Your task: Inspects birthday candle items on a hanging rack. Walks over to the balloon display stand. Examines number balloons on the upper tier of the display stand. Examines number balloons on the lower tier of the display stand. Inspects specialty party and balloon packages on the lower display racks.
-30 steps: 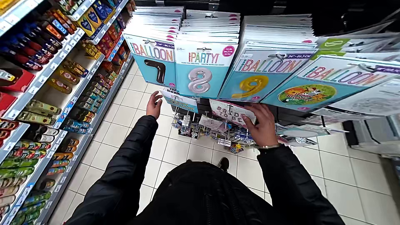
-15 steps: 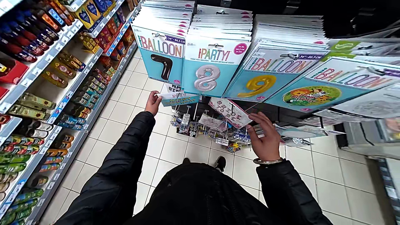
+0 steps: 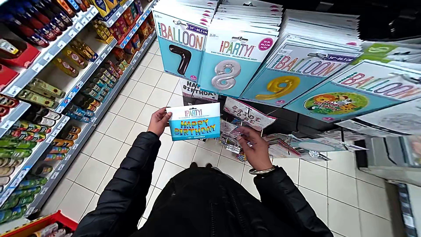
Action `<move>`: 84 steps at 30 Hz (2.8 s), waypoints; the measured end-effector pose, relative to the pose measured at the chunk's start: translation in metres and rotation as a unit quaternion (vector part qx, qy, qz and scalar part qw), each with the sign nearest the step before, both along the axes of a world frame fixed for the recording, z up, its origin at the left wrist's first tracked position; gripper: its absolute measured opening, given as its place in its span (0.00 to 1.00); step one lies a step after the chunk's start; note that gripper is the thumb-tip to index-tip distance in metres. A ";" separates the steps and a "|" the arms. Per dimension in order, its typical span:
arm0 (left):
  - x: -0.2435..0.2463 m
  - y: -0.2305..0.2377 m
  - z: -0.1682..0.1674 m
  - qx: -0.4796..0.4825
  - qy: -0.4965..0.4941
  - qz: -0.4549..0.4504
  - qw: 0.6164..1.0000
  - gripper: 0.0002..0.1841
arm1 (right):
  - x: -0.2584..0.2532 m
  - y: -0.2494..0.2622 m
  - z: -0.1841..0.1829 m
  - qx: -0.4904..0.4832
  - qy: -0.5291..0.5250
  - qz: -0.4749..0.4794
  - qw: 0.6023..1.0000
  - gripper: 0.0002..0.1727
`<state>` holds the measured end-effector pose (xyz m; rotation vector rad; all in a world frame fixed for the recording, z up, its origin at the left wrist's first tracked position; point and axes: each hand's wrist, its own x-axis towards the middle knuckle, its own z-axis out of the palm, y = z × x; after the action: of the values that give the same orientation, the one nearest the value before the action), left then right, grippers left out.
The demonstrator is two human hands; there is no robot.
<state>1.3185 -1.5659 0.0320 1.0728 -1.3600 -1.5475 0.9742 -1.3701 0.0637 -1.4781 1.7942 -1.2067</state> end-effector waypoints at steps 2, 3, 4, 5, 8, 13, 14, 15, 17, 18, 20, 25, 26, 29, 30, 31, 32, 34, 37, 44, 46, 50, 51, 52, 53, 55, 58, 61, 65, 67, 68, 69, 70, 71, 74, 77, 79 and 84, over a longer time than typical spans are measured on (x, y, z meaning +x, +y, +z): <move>-0.005 0.017 0.011 0.010 0.012 -0.001 1.000 0.14 | 0.007 -0.006 -0.002 0.051 -0.070 0.032 0.996 0.26; -0.007 0.024 0.017 0.012 0.018 -0.002 1.000 0.14 | 0.009 -0.010 -0.004 0.066 -0.102 0.048 0.991 0.27; -0.009 0.032 0.024 0.014 0.023 -0.004 1.000 0.14 | 0.011 -0.013 -0.006 0.072 -0.132 0.062 0.987 0.27; -0.011 0.038 0.030 0.013 0.029 -0.008 0.999 0.14 | 0.014 -0.016 -0.005 0.071 -0.159 0.072 0.982 0.25; -0.012 0.052 0.047 -0.002 0.038 -0.010 0.999 0.14 | 0.017 -0.023 0.002 0.056 -0.203 0.097 0.973 0.18; -0.011 0.066 0.074 -0.030 0.057 -0.002 0.998 0.14 | 0.009 -0.025 0.018 0.041 -0.226 0.112 0.967 0.16; -0.012 0.069 0.079 -0.034 0.059 0.000 0.998 0.14 | 0.007 -0.025 0.020 0.036 -0.230 0.115 0.966 0.16; -0.014 0.071 0.084 -0.039 0.059 0.001 0.998 0.13 | 0.004 -0.025 0.022 0.031 -0.232 0.117 0.965 0.16; -0.017 0.075 0.092 -0.049 0.057 0.006 0.997 0.13 | 0.000 -0.025 0.027 0.024 -0.241 0.120 0.963 0.16; -0.018 0.076 0.096 -0.053 0.058 0.009 0.997 0.13 | -0.001 -0.025 0.030 0.022 -0.245 0.122 0.962 0.16; -0.021 0.079 0.101 -0.060 0.058 0.017 0.996 0.13 | -0.003 -0.024 0.035 0.012 -0.250 0.126 0.960 0.16; -0.027 0.085 0.115 -0.072 0.050 0.037 0.995 0.13 | -0.011 -0.024 0.045 -0.018 -0.267 0.140 0.953 0.16; -0.029 0.086 0.117 -0.077 0.050 0.038 0.995 0.13 | -0.012 -0.023 0.047 -0.020 -0.270 0.141 0.952 0.16; -0.034 0.089 0.123 -0.092 0.055 0.043 0.993 0.13 | -0.016 -0.022 0.053 -0.035 -0.281 0.149 0.947 0.16; -0.036 0.090 0.125 -0.097 0.057 0.047 0.993 0.13 | -0.017 -0.021 0.056 -0.041 -0.284 0.150 0.946 0.17; -0.039 0.091 0.127 -0.102 0.059 0.054 0.992 0.12 | -0.019 -0.020 0.058 -0.047 -0.284 0.150 0.946 0.17; -0.041 0.092 0.129 -0.110 0.060 0.058 0.990 0.13 | -0.020 -0.020 0.062 -0.054 -0.285 0.151 0.945 0.16; -0.045 0.094 0.136 -0.132 0.066 0.065 0.987 0.13 | -0.023 -0.019 0.070 -0.068 -0.283 0.155 0.944 0.17; -0.052 0.097 0.148 -0.170 0.078 0.071 0.980 0.14 | -0.026 -0.017 0.081 -0.091 -0.286 0.163 0.940 0.18; -0.066 0.097 0.160 -0.211 0.088 0.085 0.970 0.14 | -0.028 -0.009 0.089 -0.116 -0.302 0.161 0.932 0.18; -0.066 0.094 0.162 -0.211 0.092 0.079 0.970 0.14 | -0.027 -0.010 0.091 -0.120 -0.300 0.157 0.933 0.18; -0.059 0.079 0.166 -0.210 0.098 0.070 0.970 0.14 | -0.019 -0.007 0.095 -0.105 -0.282 0.146 0.942 0.20; -0.058 0.075 0.166 -0.210 0.098 0.070 0.970 0.14 | -0.016 -0.007 0.096 -0.099 -0.279 0.142 0.945 0.20; -0.056 0.070 0.166 -0.211 0.096 0.072 0.970 0.14 | -0.013 -0.008 0.097 -0.095 -0.279 0.138 0.946 0.20; -0.055 0.065 0.165 -0.210 0.097 0.073 0.970 0.13 | -0.010 -0.011 0.098 -0.095 -0.280 0.133 0.946 0.20; -0.049 0.054 0.164 -0.204 0.103 0.063 0.972 0.14 | -0.001 -0.016 0.099 -0.093 -0.283 0.124 0.946 0.20; -0.036 0.038 0.162 -0.196 0.113 0.039 0.973 0.14 | 0.015 -0.023 0.098 -0.093 -0.274 0.101 0.952 0.20; -0.023 0.019 0.159 -0.188 0.126 0.015 0.974 0.14 | 0.033 -0.029 0.099 -0.093 -0.271 0.084 0.954 0.20; -0.013 -0.007 0.155 -0.175 0.143 -0.020 0.974 0.14 | 0.053 -0.036 0.099 -0.098 -0.262 0.048 0.959 0.19; -0.009 -0.019 0.152 -0.172 0.149 -0.039 0.973 0.14 | 0.060 -0.038 0.096 -0.096 -0.257 0.031 0.961 0.19; -0.007 -0.025 0.150 -0.170 0.152 -0.047 0.972 0.14 | 0.064 -0.040 0.094 -0.096 -0.255 0.023 0.962 0.19; -0.006 -0.031 0.149 -0.166 0.155 -0.055 0.972 0.14 | 0.068 -0.042 0.094 -0.097 -0.254 0.016 0.962 0.19; -0.005 -0.036 0.148 -0.161 0.157 -0.062 0.972 0.14 | 0.072 -0.043 0.093 -0.097 -0.253 0.011 0.962 0.20; -0.003 -0.041 0.147 -0.156 0.159 -0.070 0.972 0.14 | 0.076 -0.044 0.092 -0.097 -0.254 0.003 0.962 0.20; 0.002 -0.055 0.143 -0.143 0.169 -0.099 0.970 0.14 | 0.088 -0.046 0.090 -0.098 -0.253 -0.024 0.962 0.20; 0.004 -0.068 0.138 -0.128 0.172 -0.126 0.969 0.15 | 0.099 -0.048 0.086 -0.102 -0.249 -0.047 0.962 0.21; 0.005 -0.075 0.133 -0.117 0.174 -0.144 0.967 0.15 | 0.104 -0.054 0.082 -0.119 -0.256 -0.072 0.957 0.20; 0.010 -0.088 0.117 -0.087 0.178 -0.200 0.959 0.15 | 0.120 -0.052 0.075 -0.107 -0.260 -0.118 0.952 0.19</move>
<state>1.3281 -1.6536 0.1489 0.3949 -1.4794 -1.7644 1.0944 -1.4221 0.1384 -0.9335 1.5338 -1.7646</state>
